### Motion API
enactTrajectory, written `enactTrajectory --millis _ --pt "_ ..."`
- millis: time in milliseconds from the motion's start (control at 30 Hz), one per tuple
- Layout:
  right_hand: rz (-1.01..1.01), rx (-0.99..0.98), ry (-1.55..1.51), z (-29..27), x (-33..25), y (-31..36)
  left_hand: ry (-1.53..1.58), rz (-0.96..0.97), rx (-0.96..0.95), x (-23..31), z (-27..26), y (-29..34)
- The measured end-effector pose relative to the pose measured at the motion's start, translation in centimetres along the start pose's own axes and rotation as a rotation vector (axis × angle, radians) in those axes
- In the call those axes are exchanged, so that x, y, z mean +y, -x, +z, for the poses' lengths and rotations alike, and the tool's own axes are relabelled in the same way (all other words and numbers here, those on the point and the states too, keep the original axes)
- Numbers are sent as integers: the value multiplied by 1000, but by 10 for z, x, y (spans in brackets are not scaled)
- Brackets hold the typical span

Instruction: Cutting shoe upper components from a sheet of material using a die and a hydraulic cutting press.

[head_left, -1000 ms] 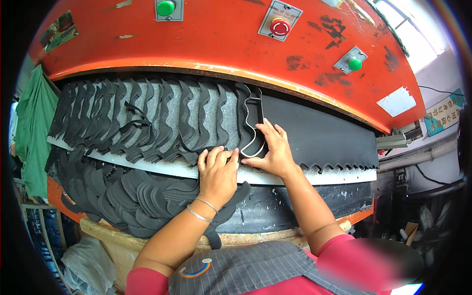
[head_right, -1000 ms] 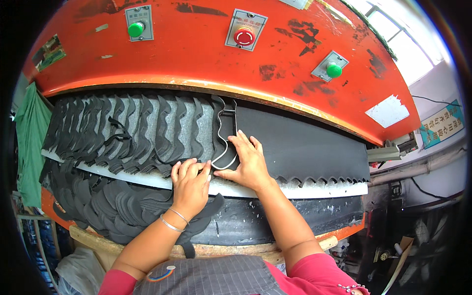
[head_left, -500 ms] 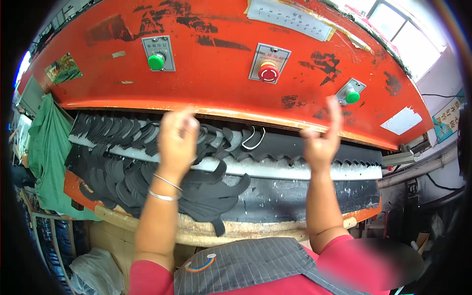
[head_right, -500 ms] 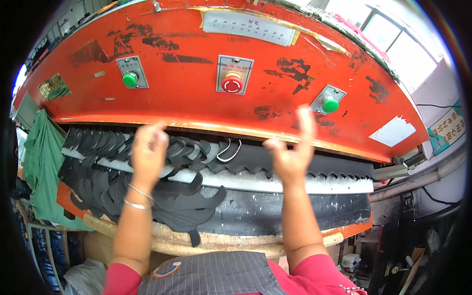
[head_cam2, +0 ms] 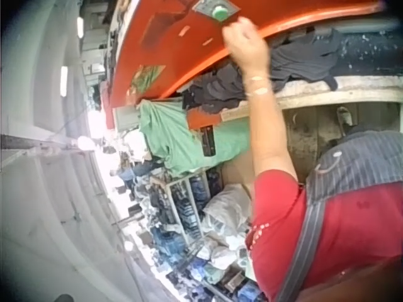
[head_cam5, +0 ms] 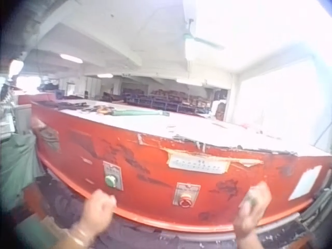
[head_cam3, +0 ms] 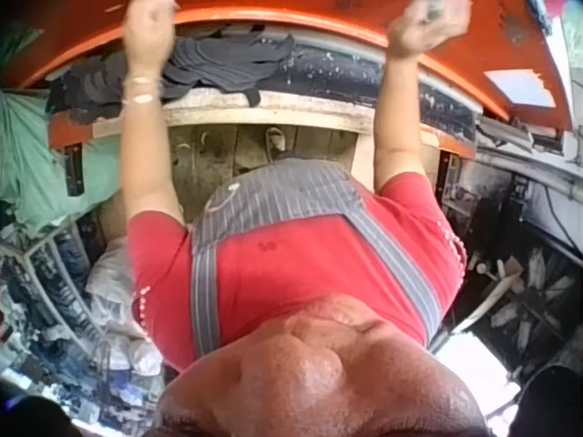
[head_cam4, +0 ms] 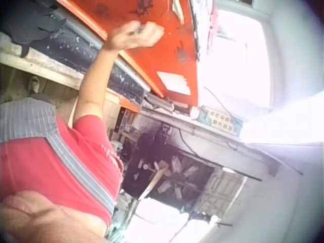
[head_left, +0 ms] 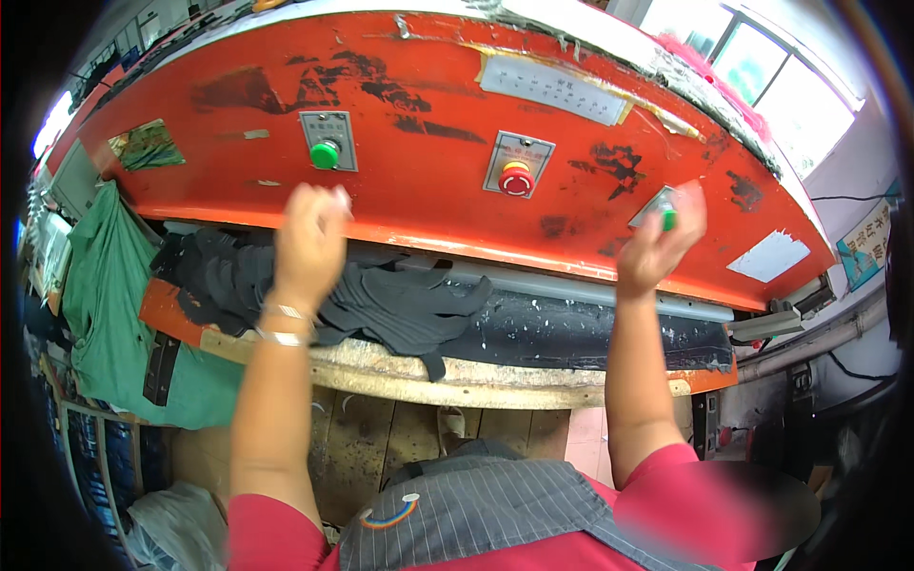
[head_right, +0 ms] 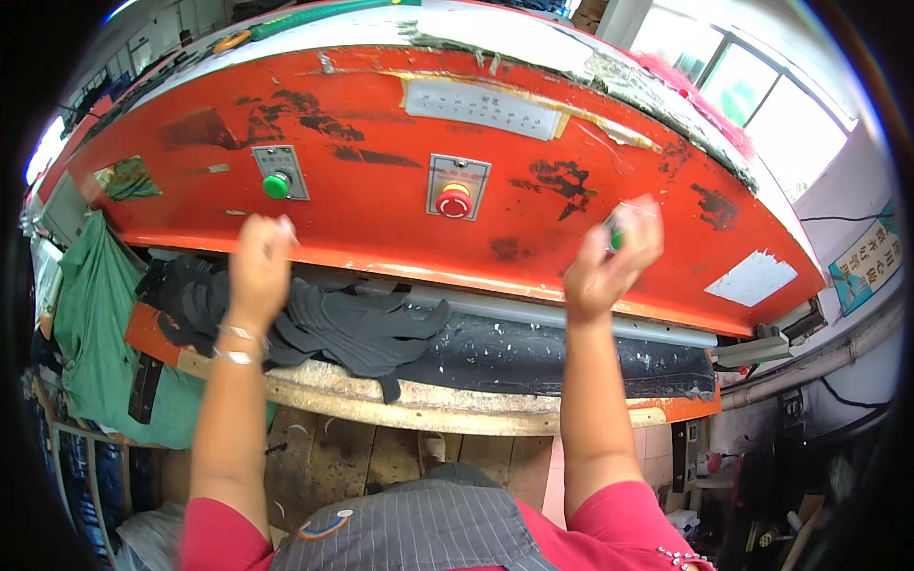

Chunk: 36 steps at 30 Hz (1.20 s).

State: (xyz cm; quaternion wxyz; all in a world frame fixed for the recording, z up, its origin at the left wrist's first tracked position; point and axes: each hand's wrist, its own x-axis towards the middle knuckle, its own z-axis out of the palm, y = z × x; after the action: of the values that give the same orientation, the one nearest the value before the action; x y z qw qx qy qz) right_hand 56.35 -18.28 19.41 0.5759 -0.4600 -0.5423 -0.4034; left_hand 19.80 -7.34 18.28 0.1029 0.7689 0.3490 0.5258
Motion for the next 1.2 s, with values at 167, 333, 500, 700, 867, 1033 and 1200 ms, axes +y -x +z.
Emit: enactTrajectory --millis 167,333,500,700,867,1033,1200 --pt "126 -986 -352 -72 -104 103 164 -103 -607 64 19 144" --pt "161 -1221 -218 -124 -164 118 -63 59 -634 108 30 194" --pt "232 -1323 25 -130 -167 144 -266 84 -663 110 42 211" --pt "271 -1298 13 -127 -163 146 -311 48 -619 111 52 215" --pt "307 -1452 -46 -123 -147 130 -279 10 -782 106 53 192" --pt "742 -1575 -590 -60 -90 77 -11 -236 -1128 89 62 105" --pt "304 -1058 -213 35 -49 97 3 -96 -523 49 126 76"
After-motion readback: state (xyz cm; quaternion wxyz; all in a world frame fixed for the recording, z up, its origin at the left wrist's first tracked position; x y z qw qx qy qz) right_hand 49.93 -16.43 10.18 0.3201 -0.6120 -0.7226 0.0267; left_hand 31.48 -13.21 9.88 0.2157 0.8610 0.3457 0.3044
